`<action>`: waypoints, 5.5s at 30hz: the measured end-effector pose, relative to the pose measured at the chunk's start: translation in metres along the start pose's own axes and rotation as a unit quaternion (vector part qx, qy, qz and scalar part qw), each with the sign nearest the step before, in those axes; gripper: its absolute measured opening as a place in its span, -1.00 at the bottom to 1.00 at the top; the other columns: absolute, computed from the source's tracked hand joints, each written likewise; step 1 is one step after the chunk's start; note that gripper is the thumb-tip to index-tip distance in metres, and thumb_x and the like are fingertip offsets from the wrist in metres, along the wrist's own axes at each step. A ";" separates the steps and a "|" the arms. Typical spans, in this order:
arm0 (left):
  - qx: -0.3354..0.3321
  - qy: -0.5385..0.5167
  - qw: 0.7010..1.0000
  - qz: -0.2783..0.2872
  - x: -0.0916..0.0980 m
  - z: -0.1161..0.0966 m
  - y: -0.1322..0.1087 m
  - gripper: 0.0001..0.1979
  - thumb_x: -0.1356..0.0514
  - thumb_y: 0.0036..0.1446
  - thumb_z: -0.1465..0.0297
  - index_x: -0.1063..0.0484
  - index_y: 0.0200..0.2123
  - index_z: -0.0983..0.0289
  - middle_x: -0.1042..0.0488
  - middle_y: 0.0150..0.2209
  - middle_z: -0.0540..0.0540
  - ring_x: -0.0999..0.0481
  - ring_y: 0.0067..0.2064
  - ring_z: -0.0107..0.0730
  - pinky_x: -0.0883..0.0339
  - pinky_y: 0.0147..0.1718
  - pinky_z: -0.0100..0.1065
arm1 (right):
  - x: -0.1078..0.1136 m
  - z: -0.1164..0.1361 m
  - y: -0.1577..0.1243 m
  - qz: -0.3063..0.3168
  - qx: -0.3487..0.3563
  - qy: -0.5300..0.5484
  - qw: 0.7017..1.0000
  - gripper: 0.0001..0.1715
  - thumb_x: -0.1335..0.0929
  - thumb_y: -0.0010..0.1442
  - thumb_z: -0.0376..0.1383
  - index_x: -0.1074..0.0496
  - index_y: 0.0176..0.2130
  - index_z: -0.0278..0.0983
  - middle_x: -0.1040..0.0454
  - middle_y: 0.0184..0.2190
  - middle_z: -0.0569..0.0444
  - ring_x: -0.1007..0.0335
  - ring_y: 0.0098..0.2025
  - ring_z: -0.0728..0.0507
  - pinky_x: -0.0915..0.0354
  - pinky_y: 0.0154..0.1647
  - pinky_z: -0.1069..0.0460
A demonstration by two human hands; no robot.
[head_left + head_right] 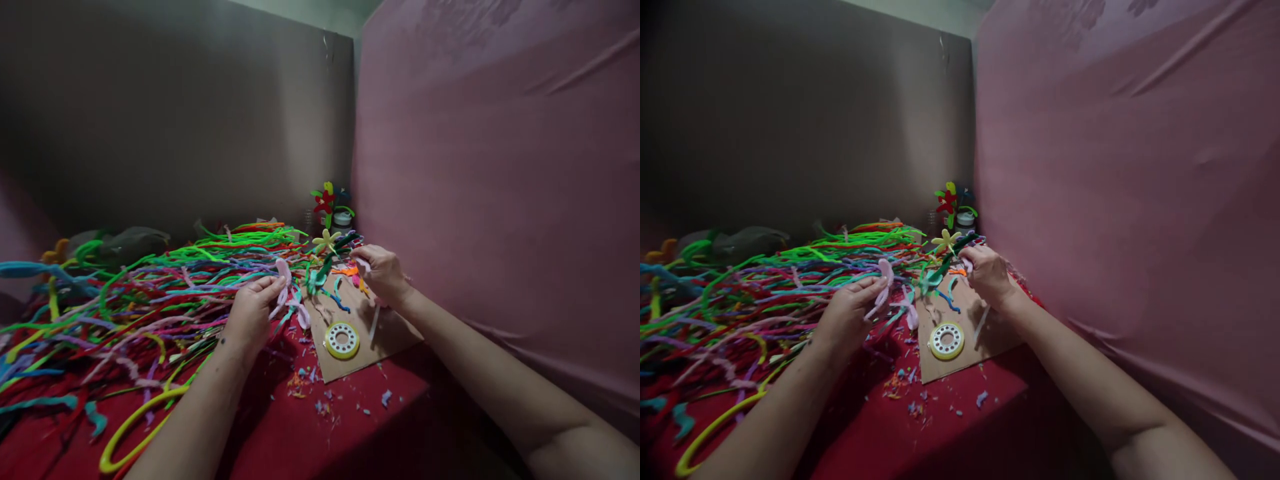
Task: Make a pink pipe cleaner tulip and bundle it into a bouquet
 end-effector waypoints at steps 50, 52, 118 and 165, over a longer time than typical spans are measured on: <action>-0.096 0.171 0.981 -0.012 -0.023 -0.017 -0.027 -0.79 -0.24 -0.08 0.26 -0.39 -0.59 0.27 -0.20 -0.64 -0.08 -0.10 -0.58 -0.53 -0.01 -0.58 -0.47 | -0.060 0.040 -0.018 0.102 -0.298 0.669 0.673 -0.77 -0.43 -0.11 -0.24 -0.33 -0.48 -0.31 -0.33 -0.66 0.21 -0.17 -0.68 0.09 -0.04 -0.67 0.16; -0.108 0.192 0.975 -0.026 -0.024 -0.021 -0.029 -0.79 -0.23 -0.08 0.27 -0.39 -0.60 0.27 -0.20 -0.64 -0.08 -0.10 -0.57 -0.53 0.00 -0.58 -0.47 | -0.060 0.044 -0.018 0.104 -0.279 0.660 0.690 -0.78 -0.40 -0.07 -0.23 -0.32 -0.48 -0.30 -0.34 -0.68 0.21 -0.17 -0.71 0.09 -0.06 -0.71 0.16; -0.137 0.301 0.943 -0.008 -0.030 -0.013 -0.028 -0.79 -0.16 0.02 0.35 -0.31 -0.60 0.30 -0.18 -0.66 -0.11 -0.10 -0.60 -0.59 0.00 -0.63 -0.50 | -0.049 0.056 -0.025 0.080 -0.212 0.569 0.790 -0.93 -0.28 0.06 -0.36 -0.25 -0.45 -0.26 -0.23 -0.75 0.30 -0.14 -0.77 0.09 -0.11 -0.80 0.19; -0.109 0.255 0.960 -0.047 -0.024 -0.009 -0.025 -0.82 -0.24 -0.08 0.31 -0.42 -0.51 0.33 -0.34 -0.60 -0.06 -0.21 -0.56 -0.55 -0.10 -0.57 -0.49 | -0.081 0.061 -0.041 0.195 -0.283 0.676 0.651 -0.74 -0.38 0.01 -0.18 -0.41 -0.47 -0.36 -0.32 -0.76 0.22 -0.17 -0.77 0.11 0.02 -0.83 0.22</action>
Point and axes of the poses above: each hand's wrist, its own y-axis towards the middle knuckle, its own x-axis out of the back of the hand, z = x × y, the point moved 8 cm from there along y, towards the middle knuckle
